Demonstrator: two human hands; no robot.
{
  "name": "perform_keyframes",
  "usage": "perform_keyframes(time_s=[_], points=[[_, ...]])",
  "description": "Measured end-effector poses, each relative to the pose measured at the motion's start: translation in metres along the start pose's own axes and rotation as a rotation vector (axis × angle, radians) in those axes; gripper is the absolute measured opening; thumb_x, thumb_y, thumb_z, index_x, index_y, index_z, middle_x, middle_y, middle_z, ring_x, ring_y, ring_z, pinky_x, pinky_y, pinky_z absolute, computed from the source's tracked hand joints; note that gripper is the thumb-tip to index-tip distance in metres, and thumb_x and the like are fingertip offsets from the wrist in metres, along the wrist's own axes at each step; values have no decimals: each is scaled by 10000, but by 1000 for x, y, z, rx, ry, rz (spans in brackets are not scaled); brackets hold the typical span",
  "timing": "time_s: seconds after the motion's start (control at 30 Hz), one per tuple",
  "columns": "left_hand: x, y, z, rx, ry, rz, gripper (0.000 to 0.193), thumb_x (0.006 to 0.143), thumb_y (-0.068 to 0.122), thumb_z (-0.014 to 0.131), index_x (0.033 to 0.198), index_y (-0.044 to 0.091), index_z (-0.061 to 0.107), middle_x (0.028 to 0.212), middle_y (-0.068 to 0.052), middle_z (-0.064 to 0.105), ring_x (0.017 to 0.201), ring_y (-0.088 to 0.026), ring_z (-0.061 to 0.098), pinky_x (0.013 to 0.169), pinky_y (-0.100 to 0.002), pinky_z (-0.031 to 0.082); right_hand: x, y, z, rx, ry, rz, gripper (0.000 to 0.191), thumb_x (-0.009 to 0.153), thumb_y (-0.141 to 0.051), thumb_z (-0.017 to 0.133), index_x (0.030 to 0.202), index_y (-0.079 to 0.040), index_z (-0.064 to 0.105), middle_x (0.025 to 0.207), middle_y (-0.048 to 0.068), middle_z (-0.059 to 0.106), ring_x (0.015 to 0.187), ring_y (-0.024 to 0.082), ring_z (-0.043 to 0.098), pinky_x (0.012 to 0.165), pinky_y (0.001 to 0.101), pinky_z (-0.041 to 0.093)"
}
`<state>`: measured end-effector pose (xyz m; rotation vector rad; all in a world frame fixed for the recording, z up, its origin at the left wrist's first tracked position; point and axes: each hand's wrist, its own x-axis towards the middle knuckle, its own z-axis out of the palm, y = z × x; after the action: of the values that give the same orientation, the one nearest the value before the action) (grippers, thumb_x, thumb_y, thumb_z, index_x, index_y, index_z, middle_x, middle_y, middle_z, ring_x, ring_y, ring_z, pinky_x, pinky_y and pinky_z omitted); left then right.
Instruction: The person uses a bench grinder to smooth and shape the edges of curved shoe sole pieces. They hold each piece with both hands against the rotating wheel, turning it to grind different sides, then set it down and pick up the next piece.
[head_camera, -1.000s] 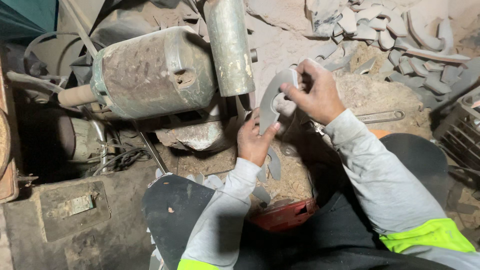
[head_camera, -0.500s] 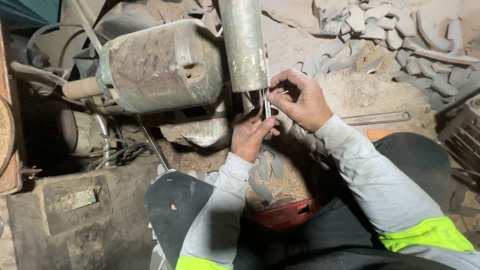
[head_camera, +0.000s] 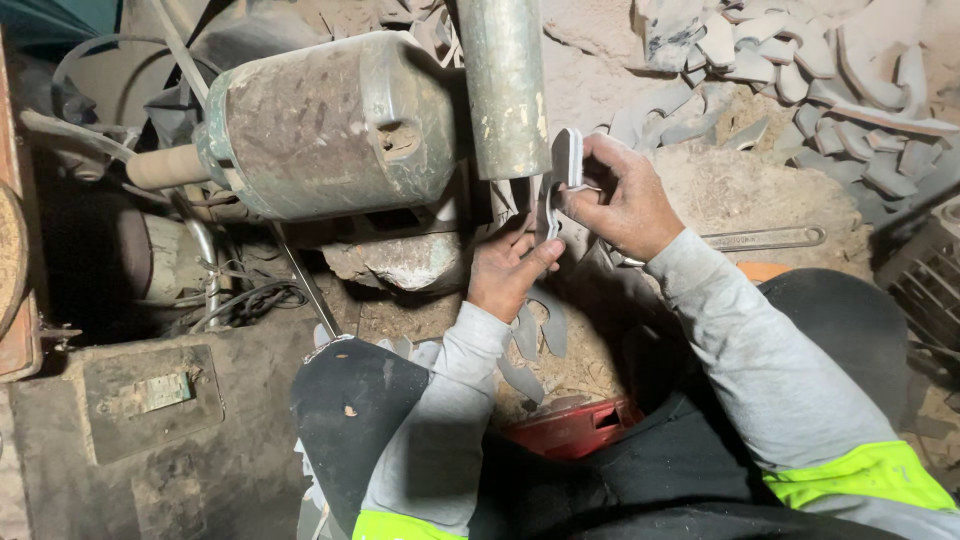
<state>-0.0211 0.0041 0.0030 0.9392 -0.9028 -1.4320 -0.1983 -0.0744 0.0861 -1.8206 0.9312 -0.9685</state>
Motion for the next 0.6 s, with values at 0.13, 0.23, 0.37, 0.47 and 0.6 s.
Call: perform_keyframes(time_s=[0.13, 0.23, 0.37, 0.47, 0.6], points=[[-1, 10, 0, -74, -46, 46, 508, 948, 104, 737, 1370, -106, 549, 1220, -127, 676, 1035, -171, 659, 739, -306, 580, 3, -5, 5, 104, 5, 35, 284, 905, -10, 753, 1146, 24, 607, 994, 40, 675, 918, 74, 659, 809, 236, 555], [-4, 13, 0, -52, -61, 31, 484, 984, 135, 724, 1381, -96, 573, 1173, -149, 695, 984, -176, 657, 764, -309, 581, 6, -5, 8, 196, -13, 42, 280, 917, -10, 745, 1152, 28, 596, 1033, 50, 691, 950, 86, 701, 843, 248, 590], [-4, 12, -2, -50, -62, -7, 498, 983, 162, 718, 1394, -76, 569, 1127, -152, 706, 959, -177, 671, 764, -314, 590, 6, 0, 10, 242, -29, 26, 287, 925, -3, 741, 1166, 35, 590, 1054, 57, 697, 962, 88, 696, 868, 257, 596], [-4, 11, -4, -55, -60, -24, 523, 977, 166, 719, 1414, -72, 559, 1115, -144, 705, 958, -173, 679, 759, -313, 592, 6, 5, 11, 222, -38, 24, 284, 931, -4, 748, 1172, 31, 602, 1050, 63, 698, 955, 89, 686, 873, 261, 596], [-7, 6, -5, 22, -34, -34, 586, 932, 176, 744, 1432, -50, 539, 1155, -79, 696, 958, -126, 658, 729, -300, 594, 3, 11, 9, 227, -79, 112, 307, 910, -5, 738, 1185, 11, 603, 1026, 19, 687, 954, 63, 656, 858, 236, 561]])
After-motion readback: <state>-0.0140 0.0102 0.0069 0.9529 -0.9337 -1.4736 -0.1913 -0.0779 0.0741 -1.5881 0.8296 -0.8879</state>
